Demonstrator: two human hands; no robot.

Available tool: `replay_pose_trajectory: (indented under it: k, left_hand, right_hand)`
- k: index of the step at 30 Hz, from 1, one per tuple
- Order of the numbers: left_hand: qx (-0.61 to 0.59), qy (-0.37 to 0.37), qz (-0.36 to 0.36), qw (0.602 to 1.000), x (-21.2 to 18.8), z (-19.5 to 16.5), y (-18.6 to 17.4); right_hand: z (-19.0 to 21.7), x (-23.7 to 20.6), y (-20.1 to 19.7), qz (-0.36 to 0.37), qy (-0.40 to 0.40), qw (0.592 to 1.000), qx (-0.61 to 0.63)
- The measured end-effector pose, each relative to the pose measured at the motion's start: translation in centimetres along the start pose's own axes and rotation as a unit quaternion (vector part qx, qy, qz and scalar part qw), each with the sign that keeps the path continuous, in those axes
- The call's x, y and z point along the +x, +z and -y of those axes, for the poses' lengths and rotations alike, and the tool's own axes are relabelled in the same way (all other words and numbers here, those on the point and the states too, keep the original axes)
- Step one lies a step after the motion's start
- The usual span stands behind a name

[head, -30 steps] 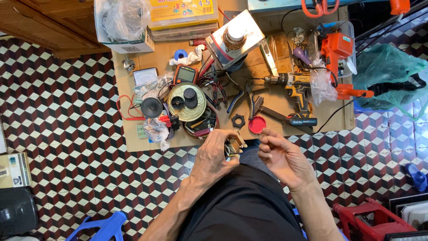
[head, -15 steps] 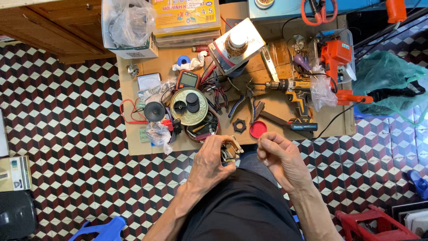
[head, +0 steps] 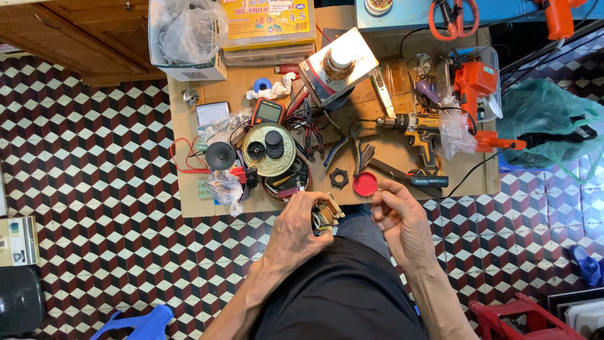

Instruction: The person holds a small cylindrical electrical component with copper windings and repeatedly inserts and removes a thin metal pin or wire into its side. The person rotates the component to inspect different angles while manipulating the pin with both hands.

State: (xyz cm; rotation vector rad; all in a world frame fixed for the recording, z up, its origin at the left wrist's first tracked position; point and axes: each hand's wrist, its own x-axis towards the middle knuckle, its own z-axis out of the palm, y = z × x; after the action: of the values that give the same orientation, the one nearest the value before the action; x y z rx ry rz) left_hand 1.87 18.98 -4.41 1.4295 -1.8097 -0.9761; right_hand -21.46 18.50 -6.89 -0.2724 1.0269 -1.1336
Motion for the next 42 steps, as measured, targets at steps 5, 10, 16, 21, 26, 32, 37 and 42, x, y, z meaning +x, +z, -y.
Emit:
replay_pose_trajectory:
  k: [5,10,16,21,26,32,37,42]
  left_hand:
    - [-0.012,-0.013,0.008,1.0,-0.1,-0.2,-0.2]
    - [-0.01,-0.012,0.002,1.0,-0.1,-0.5,0.0]
    - [0.002,-0.028,0.007,1.0,-0.2,-0.8,0.3]
    - [0.001,-0.022,-0.003,1.0,-0.4,-1.0,0.3]
    - [0.007,-0.041,0.009,0.999,-0.9,-1.0,0.2]
    - [0.019,-0.049,0.017,0.998,-1.5,-1.0,0.4]
    - [0.022,-0.05,0.022,0.998,-2.1,-1.3,0.2]
    - [0.021,-0.069,0.043,0.997,-2.6,-1.7,-0.4]
  right_hand:
    - [-0.9,-0.8,1.3,-0.012,0.067,0.988,-0.139]
    - [-3.7,0.5,2.4,0.0,0.08,0.988,-0.131]
    - [-5.2,1.2,2.6,-0.023,0.042,0.995,-0.087]
    - [-4.8,1.0,1.9,-0.038,0.042,0.997,-0.059]
    - [-4.8,1.1,0.4,-0.058,0.026,0.997,-0.04]
    - [-5.4,1.2,-1.4,-0.075,0.023,0.996,-0.034]
    - [-5.8,1.4,-2.2,-0.09,0.017,0.995,-0.032]
    - [-5.6,1.9,-2.8,-0.105,0.02,0.993,-0.044]
